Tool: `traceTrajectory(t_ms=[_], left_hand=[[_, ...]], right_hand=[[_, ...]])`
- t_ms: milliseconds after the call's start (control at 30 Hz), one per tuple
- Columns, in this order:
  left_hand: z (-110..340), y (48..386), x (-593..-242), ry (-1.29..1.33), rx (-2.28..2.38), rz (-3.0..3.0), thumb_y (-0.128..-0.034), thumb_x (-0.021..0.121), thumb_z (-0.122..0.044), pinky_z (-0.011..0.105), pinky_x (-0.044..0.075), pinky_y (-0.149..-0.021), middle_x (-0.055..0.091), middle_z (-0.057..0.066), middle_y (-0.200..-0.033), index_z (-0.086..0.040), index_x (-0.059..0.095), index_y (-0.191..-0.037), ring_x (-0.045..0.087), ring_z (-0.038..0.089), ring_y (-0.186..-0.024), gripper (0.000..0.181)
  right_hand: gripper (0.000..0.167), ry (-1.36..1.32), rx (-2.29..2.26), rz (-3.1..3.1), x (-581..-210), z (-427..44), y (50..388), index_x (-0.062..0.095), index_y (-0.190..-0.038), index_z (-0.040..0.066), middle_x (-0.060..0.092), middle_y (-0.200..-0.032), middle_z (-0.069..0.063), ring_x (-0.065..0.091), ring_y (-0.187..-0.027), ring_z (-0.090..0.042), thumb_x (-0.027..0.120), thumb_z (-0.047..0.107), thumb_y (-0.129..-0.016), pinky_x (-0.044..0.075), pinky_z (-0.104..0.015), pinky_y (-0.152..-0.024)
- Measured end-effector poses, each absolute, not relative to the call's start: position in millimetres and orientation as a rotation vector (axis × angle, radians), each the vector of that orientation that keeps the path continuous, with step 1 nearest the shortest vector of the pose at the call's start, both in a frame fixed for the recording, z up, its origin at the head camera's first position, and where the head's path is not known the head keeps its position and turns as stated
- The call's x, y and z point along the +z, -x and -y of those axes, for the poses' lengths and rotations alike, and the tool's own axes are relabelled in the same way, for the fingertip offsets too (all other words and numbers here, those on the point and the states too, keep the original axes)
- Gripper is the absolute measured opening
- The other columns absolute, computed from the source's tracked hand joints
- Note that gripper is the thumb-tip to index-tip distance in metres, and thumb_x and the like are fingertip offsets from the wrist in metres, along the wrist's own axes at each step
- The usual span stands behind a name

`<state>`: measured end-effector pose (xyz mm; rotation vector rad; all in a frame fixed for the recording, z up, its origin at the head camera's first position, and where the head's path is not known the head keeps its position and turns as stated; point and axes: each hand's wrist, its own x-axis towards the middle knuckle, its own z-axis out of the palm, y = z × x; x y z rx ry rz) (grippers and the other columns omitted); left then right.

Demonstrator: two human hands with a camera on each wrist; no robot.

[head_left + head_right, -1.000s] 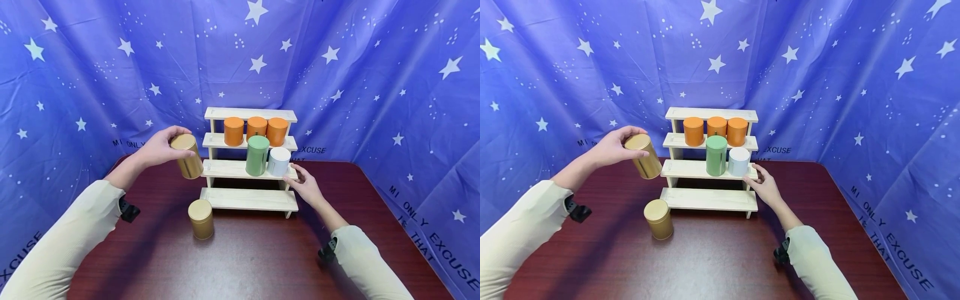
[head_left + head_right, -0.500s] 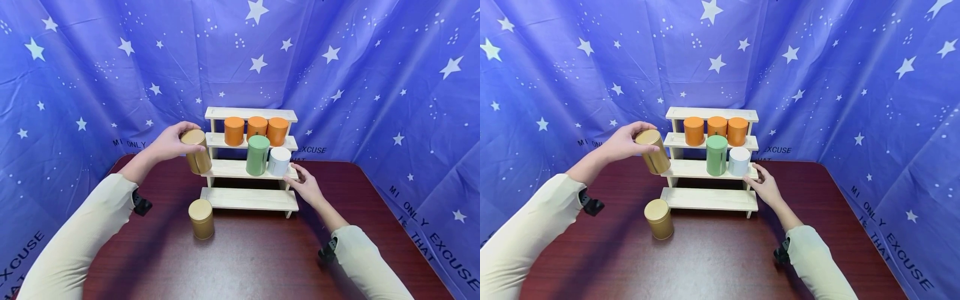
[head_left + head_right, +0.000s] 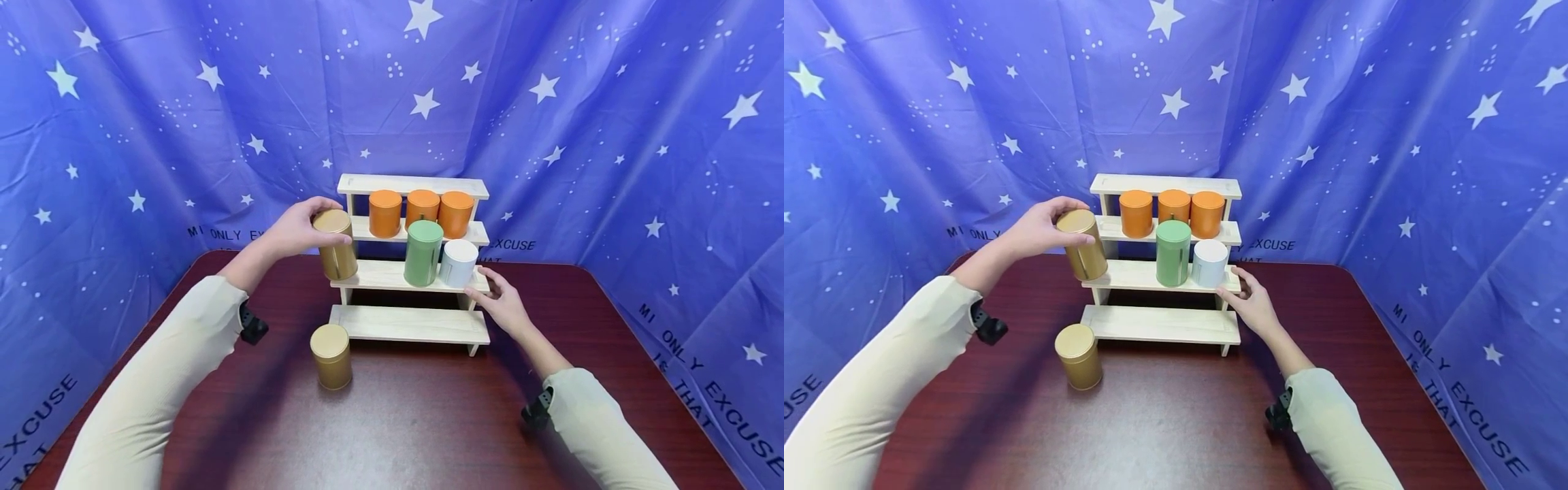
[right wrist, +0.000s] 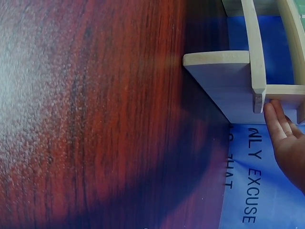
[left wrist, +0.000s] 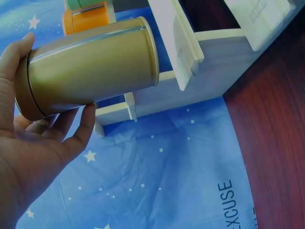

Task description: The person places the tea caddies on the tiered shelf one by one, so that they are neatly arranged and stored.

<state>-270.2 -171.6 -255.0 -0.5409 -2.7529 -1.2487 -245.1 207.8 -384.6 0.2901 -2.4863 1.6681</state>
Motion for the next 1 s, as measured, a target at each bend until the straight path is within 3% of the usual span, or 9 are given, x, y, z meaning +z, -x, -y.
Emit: traceTrajectory(t_ms=[567, 1000], left_hand=[[146.4, 282.3, -254.6, 0.569, -1.292, 2.75, -0.071, 0.081, -0.033, 0.031, 0.047, -0.078, 0.058, 0.006, -0.107, -0.011, 0.052, -0.125, 0.054, 0.02, -0.092, 0.065], [132.6, 288.4, -259.1, 0.558, -1.325, 2.765, -0.0692, 0.081, -0.034, 0.032, 0.048, -0.083, 0.059, 0.006, -0.109, -0.012, 0.053, -0.124, 0.054, 0.019, -0.095, 0.066]], right_hand=[[0.062, -0.29, 1.641, 2.491, -408.4, -218.8, 264.3, 0.041, -0.139, 0.001, 0.058, -0.118, -0.031, 0.059, -0.073, 0.009, 0.069, 0.016, -0.085, 0.049, -0.011, -0.067], [0.062, -0.3, 1.637, 2.493, -410.2, -219.5, 265.6, 0.039, -0.139, 0.0, 0.057, -0.119, -0.032, 0.058, -0.074, 0.01, 0.068, 0.015, -0.086, 0.049, -0.011, -0.068]])
